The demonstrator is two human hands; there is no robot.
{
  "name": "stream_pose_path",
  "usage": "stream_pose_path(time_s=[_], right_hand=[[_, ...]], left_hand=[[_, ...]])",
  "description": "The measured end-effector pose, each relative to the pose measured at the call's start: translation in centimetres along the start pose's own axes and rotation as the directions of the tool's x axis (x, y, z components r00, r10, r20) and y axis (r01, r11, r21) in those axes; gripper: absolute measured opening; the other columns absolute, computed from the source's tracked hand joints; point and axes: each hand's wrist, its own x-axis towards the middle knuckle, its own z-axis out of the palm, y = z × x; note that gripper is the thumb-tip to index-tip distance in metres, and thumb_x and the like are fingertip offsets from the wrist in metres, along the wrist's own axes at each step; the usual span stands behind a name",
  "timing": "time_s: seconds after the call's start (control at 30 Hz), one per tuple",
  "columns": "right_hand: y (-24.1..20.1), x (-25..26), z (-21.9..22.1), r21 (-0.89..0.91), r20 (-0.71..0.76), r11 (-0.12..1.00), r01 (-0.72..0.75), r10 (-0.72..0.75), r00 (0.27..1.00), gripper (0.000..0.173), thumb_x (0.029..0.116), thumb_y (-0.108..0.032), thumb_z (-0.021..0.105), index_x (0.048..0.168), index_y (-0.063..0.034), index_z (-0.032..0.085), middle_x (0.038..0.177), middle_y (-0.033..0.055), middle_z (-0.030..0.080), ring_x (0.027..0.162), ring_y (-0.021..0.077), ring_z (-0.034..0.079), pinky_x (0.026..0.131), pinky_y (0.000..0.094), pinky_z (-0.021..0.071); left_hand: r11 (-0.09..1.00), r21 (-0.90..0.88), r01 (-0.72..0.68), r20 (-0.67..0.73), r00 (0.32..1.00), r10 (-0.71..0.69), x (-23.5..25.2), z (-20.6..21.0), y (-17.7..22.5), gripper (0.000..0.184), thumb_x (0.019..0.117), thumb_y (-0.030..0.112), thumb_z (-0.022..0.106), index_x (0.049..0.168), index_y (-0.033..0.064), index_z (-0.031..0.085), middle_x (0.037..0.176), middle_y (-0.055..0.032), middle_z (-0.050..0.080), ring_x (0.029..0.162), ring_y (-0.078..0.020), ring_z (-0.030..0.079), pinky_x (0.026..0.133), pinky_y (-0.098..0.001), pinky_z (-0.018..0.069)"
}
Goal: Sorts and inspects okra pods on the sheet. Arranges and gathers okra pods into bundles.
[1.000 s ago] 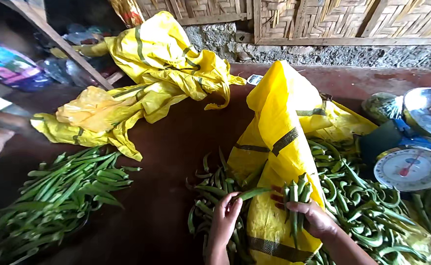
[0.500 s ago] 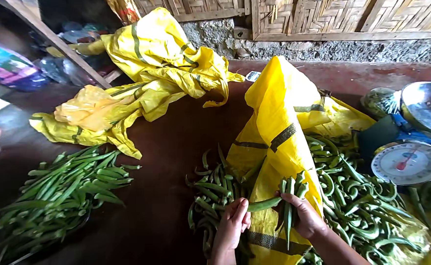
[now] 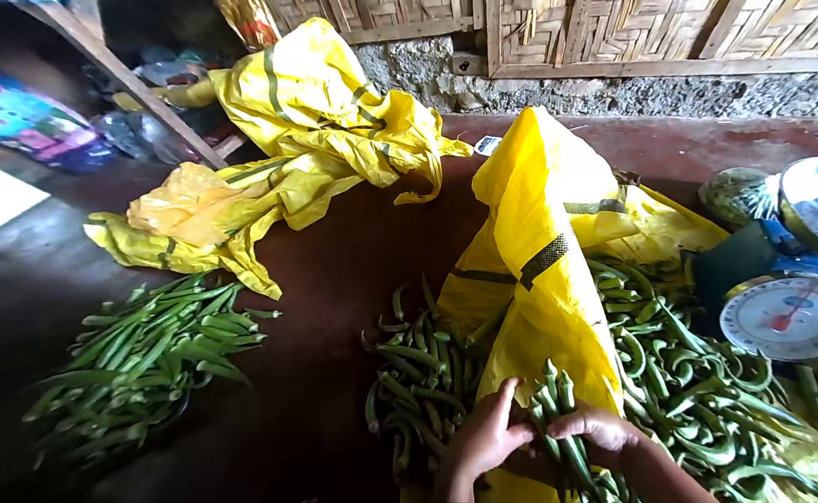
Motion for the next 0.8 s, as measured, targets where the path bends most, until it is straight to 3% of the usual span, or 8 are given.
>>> stream_pose_path(time_s=[0.13,0.23,0.3,0.43,0.53,0.63,0.7,0.8], right_hand=[[1.5,0.9,-1.8,0.122,-0.005,0.993,0.004,-0.004,1.0,0.038,0.0786,-0.021,0.073,0.114,-0.0115,0.069,0.113,0.01,0.075,0.091,0.0205,0.073,0.08,0.0361,0.0602],[0.9,0.7,-1.5,0.149,-0.065,0.988,0.034,-0.024,0.998,0.04,0.0752,-0.021,0.075,0.114,-0.0117,0.068,0.106,0.0093,0.075,0.084,0.0197,0.073,0.075,0.0351,0.0608],[0.8,0.6,-1.4,0.167,-0.08,0.98,0.108,-0.096,0.992,0.064,0.0713,-0.02,0.078,0.132,-0.0141,0.057,0.104,0.0085,0.072,0.083,0.0202,0.071,0.075,0.0361,0.0605],[0.7,0.5,-1.0,0.252,-0.141,0.949,0.189,-0.157,0.978,0.068,0.0665,-0.02,0.08,0.131,-0.0125,0.06,0.096,0.005,0.071,0.083,0.017,0.07,0.078,0.0361,0.0605],[0.4,-0.1,-0.8,0.323,-0.139,0.922,0.214,-0.177,0.974,0.053,0.0659,-0.019,0.081,0.116,-0.0099,0.067,0.089,0.0042,0.072,0.084,0.0197,0.071,0.087,0.0456,0.0607],[0.5,-0.5,-1.0,0.347,-0.088,0.914,0.21,-0.192,0.978,0.05,0.0664,-0.019,0.083,0.113,-0.0112,0.068,0.088,0.0047,0.072,0.083,0.021,0.072,0.087,0.0472,0.0609],[0.5,-0.6,-1.1,0.358,-0.08,0.912,0.201,-0.184,0.98,0.047,0.0677,-0.019,0.082,0.112,-0.0124,0.068,0.087,0.0037,0.071,0.08,0.0186,0.071,0.084,0.0436,0.0615],[0.6,-0.5,-1.1,0.376,-0.07,0.905,0.198,-0.185,0.98,0.045,0.0686,-0.02,0.082,0.111,-0.0131,0.068,0.088,0.0041,0.071,0.078,0.0167,0.071,0.077,0.0368,0.0619]], left_hand=[[0.923,0.289,0.255,-0.491,0.867,-0.086,2.7,-2.7,-2.1,0.046,0.0981,0.008,0.061,0.144,0.0066,0.058,0.132,-0.0172,0.065,0.124,-0.0316,0.062,0.107,-0.0493,0.0491],[0.714,0.488,0.502,-0.53,0.82,-0.215,5.9,-3.7,-4.2,0.052,0.0973,-0.003,0.052,0.138,0.0263,0.067,0.167,-0.0157,0.03,0.156,-0.0447,0.017,0.122,-0.0661,0.019],[0.621,0.556,0.553,-0.508,0.817,-0.274,7.8,-3.9,-5.7,0.055,0.1015,0.003,0.048,0.147,0.0331,0.058,0.171,-0.0121,0.019,0.157,-0.0446,0.008,0.123,-0.0663,0.0126],[0.773,0.499,0.392,-0.617,0.787,-0.001,7.7,-4.9,-6.9,0.027,0.0973,0.019,0.067,0.122,0.0107,0.076,0.154,-0.0204,0.049,0.149,-0.0455,0.034,0.121,-0.064,0.0249],[0.991,0.074,0.107,-0.734,0.679,-0.018,5.6,-4.7,-5.9,0.032,0.1027,0.016,0.06,0.121,-0.0088,0.066,0.121,-0.0203,0.069,0.114,-0.0286,0.066,0.103,-0.0451,0.0513],[0.796,-0.537,-0.28,-0.634,0.756,-0.162,2.9,-3.1,-4.4,0.043,0.1065,0.012,0.043,0.147,-0.0031,0.037,0.098,-0.0115,0.07,0.076,-0.0159,0.071,0.074,-0.0321,0.0615],[0.65,-0.678,-0.344,-0.541,0.832,-0.124,1.6,-2.3,-3.8,0.053,0.1046,0.012,0.038,0.156,0.0062,0.023,0.096,-0.0117,0.072,0.076,-0.0188,0.072,0.072,-0.034,0.0618],[0.572,-0.726,-0.383,-0.491,0.87,-0.041,0.3,-1.4,-3.5,0.049,0.1033,0.015,0.036,0.151,0.0079,0.028,0.102,-0.0099,0.074,0.085,-0.0207,0.075,0.075,-0.0351,0.063]])
